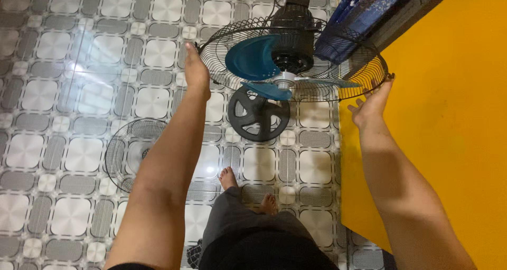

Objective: The person assembles a standing electric fan. They wipe the fan cage with a cloth, attach three teal blades to the central hub, and secure the front and rear wire cages onto the fan body.

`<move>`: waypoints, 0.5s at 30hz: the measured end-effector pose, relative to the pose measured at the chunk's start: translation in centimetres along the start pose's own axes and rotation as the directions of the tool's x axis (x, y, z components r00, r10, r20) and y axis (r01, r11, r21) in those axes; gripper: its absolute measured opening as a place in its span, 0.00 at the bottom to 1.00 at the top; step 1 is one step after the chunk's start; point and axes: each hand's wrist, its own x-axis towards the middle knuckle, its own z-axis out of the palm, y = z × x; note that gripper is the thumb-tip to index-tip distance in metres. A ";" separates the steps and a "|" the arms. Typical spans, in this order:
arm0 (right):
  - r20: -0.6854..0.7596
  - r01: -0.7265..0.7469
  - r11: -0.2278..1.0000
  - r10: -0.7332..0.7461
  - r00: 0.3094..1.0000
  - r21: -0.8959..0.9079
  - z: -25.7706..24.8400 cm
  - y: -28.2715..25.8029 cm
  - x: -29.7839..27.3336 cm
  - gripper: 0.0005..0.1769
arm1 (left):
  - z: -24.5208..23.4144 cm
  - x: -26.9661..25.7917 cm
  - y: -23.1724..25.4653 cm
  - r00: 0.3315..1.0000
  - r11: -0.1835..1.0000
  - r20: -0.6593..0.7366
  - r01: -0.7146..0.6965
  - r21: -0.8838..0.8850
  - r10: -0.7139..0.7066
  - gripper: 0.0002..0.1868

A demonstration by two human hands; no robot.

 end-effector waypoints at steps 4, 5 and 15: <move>0.077 0.017 0.997 -0.011 0.997 -0.076 -1.4 0.9 -1.1 0.63 | -2.1 -1.8 -1.3 0.970 0.977 0.136 -0.209 0.033 0.203 0.51; 0.097 0.028 0.994 -0.018 0.995 -0.106 -1.8 1.2 -1.5 0.64 | -2.7 -2.4 -1.9 0.957 0.965 0.150 -0.259 0.039 0.250 0.50; 0.127 0.099 0.916 -0.054 0.991 -0.388 -3.4 9.5 -4.1 0.49 | -10.9 -14.1 -14.5 0.790 0.551 0.035 -0.459 0.697 0.613 0.44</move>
